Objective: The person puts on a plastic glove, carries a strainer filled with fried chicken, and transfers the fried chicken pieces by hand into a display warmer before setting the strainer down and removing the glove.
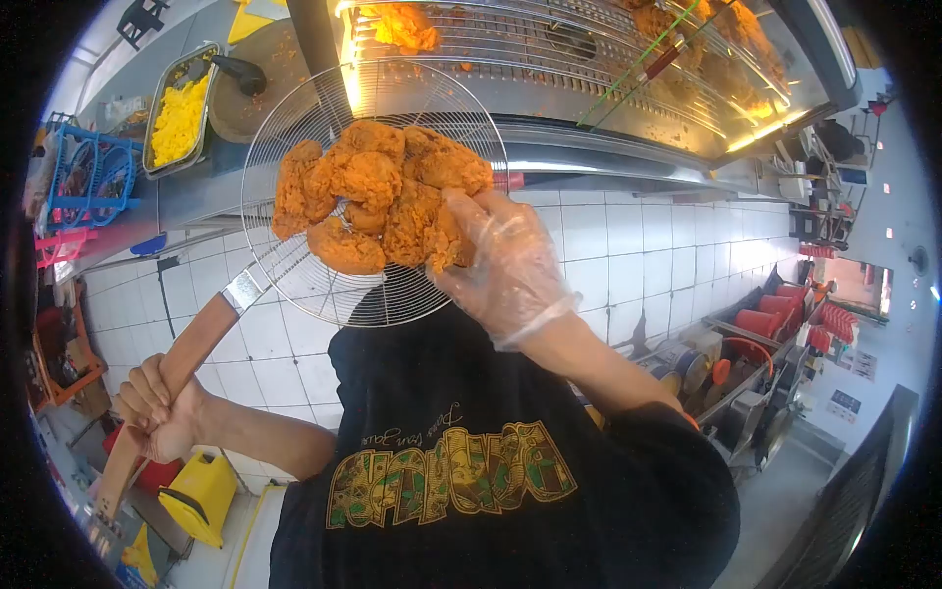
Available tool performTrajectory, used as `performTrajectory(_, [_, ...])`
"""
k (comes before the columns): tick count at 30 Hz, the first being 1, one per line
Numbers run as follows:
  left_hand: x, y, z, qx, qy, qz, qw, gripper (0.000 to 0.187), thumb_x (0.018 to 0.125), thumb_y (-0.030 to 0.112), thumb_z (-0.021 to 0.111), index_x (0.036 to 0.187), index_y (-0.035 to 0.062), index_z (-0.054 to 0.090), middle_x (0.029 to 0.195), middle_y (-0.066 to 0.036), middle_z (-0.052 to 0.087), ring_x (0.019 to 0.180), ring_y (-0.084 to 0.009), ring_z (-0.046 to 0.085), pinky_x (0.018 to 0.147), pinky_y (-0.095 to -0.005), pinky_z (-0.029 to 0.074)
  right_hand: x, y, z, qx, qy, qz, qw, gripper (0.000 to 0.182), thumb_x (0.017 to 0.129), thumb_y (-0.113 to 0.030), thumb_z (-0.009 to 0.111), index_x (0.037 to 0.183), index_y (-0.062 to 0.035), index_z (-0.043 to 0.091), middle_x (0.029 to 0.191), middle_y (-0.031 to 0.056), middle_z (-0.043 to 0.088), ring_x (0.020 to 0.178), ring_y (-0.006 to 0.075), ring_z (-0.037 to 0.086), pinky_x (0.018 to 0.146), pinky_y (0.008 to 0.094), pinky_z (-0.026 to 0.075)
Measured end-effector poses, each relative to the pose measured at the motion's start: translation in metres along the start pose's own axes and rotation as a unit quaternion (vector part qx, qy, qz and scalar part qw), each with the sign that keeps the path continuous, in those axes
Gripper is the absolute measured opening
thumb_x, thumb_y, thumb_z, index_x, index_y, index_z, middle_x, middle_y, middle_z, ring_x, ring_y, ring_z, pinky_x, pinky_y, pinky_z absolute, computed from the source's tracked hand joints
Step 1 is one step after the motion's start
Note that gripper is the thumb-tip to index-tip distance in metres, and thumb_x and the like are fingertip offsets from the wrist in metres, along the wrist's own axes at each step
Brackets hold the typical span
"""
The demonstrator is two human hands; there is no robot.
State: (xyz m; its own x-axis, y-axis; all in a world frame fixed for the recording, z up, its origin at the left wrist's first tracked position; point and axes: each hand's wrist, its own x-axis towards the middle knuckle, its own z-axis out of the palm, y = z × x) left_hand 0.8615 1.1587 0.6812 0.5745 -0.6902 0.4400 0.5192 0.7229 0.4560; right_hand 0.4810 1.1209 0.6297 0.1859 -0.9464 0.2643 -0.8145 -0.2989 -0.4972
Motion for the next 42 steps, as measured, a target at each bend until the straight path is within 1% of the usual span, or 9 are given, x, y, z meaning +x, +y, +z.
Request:
performTrajectory(6, [-0.007,-0.003,0.005,0.020,0.001,0.037,0.999,0.035,0.072,0.020,0.068,0.058,0.0176,0.036,0.047,0.003,0.035,0.039,-0.0081,0.032,0.043,-0.0210,0.029,0.009,0.022,-0.001,0.179,-0.045,0.001,0.983,0.054,0.077,-0.021,0.083,0.125,-0.0035,0.064,0.115,0.0194,0.064,0.102,0.0349,0.066,0.093,0.0409,0.052])
performTrajectory(9, [-0.013,0.001,0.006,0.023,0.003,0.039,0.999,0.034,0.072,0.019,0.068,0.059,0.0174,0.036,0.047,0.003,0.035,0.040,-0.0085,0.032,0.044,-0.0213,0.029,0.017,0.035,-0.023,0.618,-0.140,0.221,0.742,0.057,0.084,-0.029,0.079,0.132,-0.0033,0.060,0.134,0.0192,0.058,0.125,0.0285,0.056,0.098,0.0426,0.051])
performTrajectory(13, [-0.019,0.003,0.009,0.032,0.003,0.044,0.999,0.033,0.073,0.018,0.067,0.059,0.0170,0.037,0.047,0.003,0.035,0.040,-0.0089,0.033,0.045,-0.0215,0.030,0.032,0.051,-0.046,0.895,-0.173,0.193,0.363,0.066,0.094,-0.027,0.066,0.147,-0.0009,0.037,0.141,0.0221,0.048,0.120,0.0349,0.056,0.098,0.0455,0.053])
performTrajectory(14, [-0.020,0.004,0.010,0.036,0.001,0.046,0.998,0.033,0.073,0.018,0.067,0.060,0.0169,0.037,0.047,0.003,0.035,0.040,-0.0090,0.033,0.045,-0.0216,0.030,0.038,0.052,-0.050,0.908,-0.153,0.206,0.332,0.058,0.096,-0.021,0.064,0.145,-0.0033,0.037,0.133,0.0220,0.052,0.118,0.0332,0.057,0.094,0.0424,0.056])
performTrajectory(20, [-0.020,0.002,0.009,0.054,-0.005,0.050,0.997,0.033,0.072,0.018,0.067,0.059,0.0166,0.037,0.046,0.003,0.034,0.040,-0.0090,0.033,0.045,-0.0215,0.030,0.114,0.118,0.008,0.676,0.058,0.185,0.711,0.057,0.088,-0.013,0.073,0.137,-0.0023,0.045,0.125,0.0165,0.060,0.104,0.0310,0.065,0.092,0.0401,0.057])
performTrajectory(22, [-0.021,0.001,0.012,0.067,0.002,0.054,0.996,0.033,0.072,0.018,0.067,0.059,0.0165,0.036,0.046,0.003,0.034,0.040,-0.0091,0.033,0.044,-0.0214,0.030,0.151,0.159,0.039,0.385,0.155,0.148,0.898,0.056,0.084,-0.011,0.076,0.133,-0.0032,0.050,0.113,0.0133,0.067,0.098,0.0264,0.067,0.091,0.0362,0.055])
performTrajectory(24, [-0.021,0.002,0.013,0.071,0.000,0.055,0.996,0.034,0.072,0.019,0.067,0.059,0.0165,0.036,0.046,0.002,0.034,0.040,-0.0092,0.033,0.045,-0.0213,0.030,0.172,0.154,0.039,0.192,0.171,0.119,0.959,0.050,0.085,-0.015,0.072,0.129,-0.0025,0.054,0.111,0.0170,0.067,0.101,0.0284,0.067,0.090,0.0380,0.055])
performTrajectory(28, [-0.021,0.000,0.019,0.070,-0.013,0.047,0.996,0.034,0.072,0.019,0.067,0.060,0.0168,0.035,0.046,0.002,0.034,0.040,-0.0094,0.033,0.045,-0.0215,0.030,0.226,0.183,0.048,-0.128,0.085,0.071,0.986,0.048,0.085,-0.022,0.067,0.128,-0.0035,0.055,0.107,0.0208,0.068,0.103,0.0333,0.066,0.092,0.0426,0.051])
performTrajectory(42, [-0.019,0.006,0.029,0.101,0.012,0.025,0.995,0.032,0.066,0.018,0.068,0.057,0.0168,0.036,0.046,0.002,0.035,0.040,-0.0103,0.032,0.044,-0.0223,0.028,0.344,0.237,0.098,-0.078,0.000,0.081,0.994,0.045,0.092,-0.025,0.058,0.129,0.0001,0.054,0.117,0.0200,0.066,0.107,0.0366,0.064,0.095,0.0467,0.049])
